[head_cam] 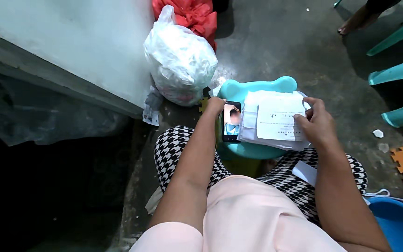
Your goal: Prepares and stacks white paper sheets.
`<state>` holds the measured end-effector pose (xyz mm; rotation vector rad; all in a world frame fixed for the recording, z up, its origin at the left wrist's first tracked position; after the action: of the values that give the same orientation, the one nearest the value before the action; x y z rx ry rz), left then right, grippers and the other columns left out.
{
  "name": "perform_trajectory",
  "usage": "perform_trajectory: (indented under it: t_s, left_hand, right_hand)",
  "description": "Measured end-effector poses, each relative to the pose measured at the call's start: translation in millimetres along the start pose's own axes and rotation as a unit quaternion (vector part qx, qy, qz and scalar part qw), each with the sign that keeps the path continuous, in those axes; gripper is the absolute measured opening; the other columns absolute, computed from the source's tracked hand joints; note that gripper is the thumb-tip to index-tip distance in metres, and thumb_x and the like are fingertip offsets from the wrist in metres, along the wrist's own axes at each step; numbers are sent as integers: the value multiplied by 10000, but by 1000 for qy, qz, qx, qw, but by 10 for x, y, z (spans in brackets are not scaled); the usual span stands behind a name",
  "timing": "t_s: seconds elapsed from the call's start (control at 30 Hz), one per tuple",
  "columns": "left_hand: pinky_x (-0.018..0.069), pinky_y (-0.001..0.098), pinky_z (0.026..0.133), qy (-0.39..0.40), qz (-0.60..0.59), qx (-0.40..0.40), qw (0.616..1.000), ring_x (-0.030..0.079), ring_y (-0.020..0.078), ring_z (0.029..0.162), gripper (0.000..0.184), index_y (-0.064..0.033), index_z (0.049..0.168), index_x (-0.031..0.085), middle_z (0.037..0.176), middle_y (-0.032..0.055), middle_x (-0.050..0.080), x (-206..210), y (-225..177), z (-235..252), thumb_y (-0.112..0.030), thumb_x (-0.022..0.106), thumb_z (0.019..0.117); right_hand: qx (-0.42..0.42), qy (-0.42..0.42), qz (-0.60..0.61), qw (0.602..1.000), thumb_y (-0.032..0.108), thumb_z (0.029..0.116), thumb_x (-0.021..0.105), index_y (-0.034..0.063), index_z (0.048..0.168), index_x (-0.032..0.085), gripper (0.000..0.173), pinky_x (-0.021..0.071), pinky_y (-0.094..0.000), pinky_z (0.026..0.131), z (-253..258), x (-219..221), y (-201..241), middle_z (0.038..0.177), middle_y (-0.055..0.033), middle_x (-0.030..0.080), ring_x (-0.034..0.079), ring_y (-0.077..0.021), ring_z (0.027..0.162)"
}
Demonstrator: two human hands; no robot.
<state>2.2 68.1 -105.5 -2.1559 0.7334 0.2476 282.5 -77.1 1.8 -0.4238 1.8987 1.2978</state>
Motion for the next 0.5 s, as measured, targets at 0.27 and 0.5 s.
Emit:
perform_trajectory:
  t_s: [0.27,0.5]
  left_hand:
    - [556,448,893,-29,-158,45,986,674,272,993,323,-2,1280,617,1185,208,656,-116,-80,171,-236,528,1076]
    - [524,471,908,-44,-146,63,986,635,284,1032,297,-21,1269,625,1195,206,639,-225,-179,240,-227,515,1085]
  right_hand:
    - [0,2,-3,1000,67,988,639,92,1495,438,546,510,-596,763,32,7,-19,978,-224,641,634,-377,834]
    - [-11,5,-6,1000,57,979,650,78,1493,438,556,512,-574,760,33,6,-35,964,-216,636,627,-356,821]
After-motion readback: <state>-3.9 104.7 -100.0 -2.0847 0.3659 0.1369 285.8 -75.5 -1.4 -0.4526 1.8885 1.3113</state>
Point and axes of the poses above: each hand's wrist, its own z-axis towards the middle knuckle, its own x-axis out of the palm, y = z × x, the point moved 7 cm from there along z, towards the middle knuckle
